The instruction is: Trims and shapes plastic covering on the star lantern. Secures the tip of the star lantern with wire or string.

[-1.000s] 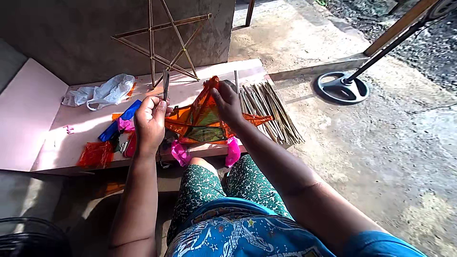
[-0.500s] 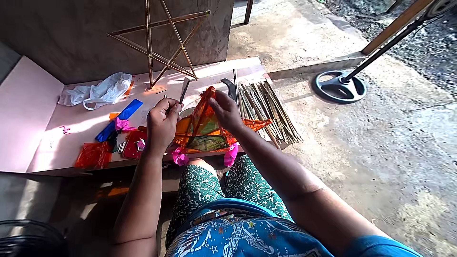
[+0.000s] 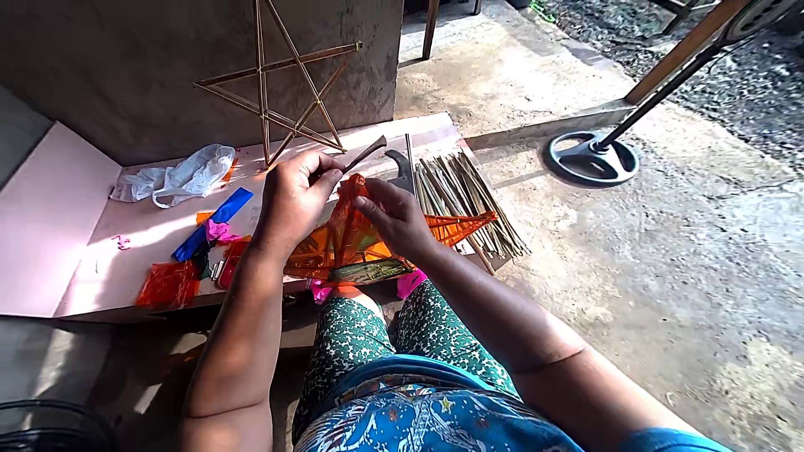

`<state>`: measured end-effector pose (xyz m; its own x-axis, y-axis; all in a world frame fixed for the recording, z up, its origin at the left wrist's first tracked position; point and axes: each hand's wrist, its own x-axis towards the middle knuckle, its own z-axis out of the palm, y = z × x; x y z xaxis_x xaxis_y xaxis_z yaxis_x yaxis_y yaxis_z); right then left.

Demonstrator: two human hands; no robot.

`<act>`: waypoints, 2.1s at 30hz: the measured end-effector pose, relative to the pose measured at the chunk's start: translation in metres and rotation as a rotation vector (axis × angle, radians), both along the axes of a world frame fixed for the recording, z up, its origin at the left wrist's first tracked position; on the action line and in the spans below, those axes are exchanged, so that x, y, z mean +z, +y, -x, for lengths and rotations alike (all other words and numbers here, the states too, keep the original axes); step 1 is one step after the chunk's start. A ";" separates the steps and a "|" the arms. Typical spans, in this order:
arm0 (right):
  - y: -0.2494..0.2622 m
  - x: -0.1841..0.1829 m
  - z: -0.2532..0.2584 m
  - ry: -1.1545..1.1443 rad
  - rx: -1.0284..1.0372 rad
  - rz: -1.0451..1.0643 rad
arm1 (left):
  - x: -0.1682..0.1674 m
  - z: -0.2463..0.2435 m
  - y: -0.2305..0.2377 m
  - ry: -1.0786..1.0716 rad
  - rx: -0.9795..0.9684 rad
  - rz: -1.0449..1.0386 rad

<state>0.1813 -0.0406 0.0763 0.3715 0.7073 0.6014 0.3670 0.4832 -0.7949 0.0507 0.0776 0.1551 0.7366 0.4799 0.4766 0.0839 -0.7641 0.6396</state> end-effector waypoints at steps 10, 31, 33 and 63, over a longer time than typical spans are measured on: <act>-0.016 0.030 0.023 0.048 0.028 -0.041 | 0.033 0.020 -0.013 0.015 -0.024 -0.063; -0.001 0.021 0.022 0.040 0.051 0.013 | 0.011 0.049 -0.003 0.061 0.040 -0.066; 0.000 0.024 0.015 0.044 0.027 0.008 | 0.012 0.047 -0.002 0.052 0.048 -0.061; -0.006 0.037 -0.005 0.170 0.095 -0.026 | 0.070 -0.017 0.003 0.291 -0.171 0.064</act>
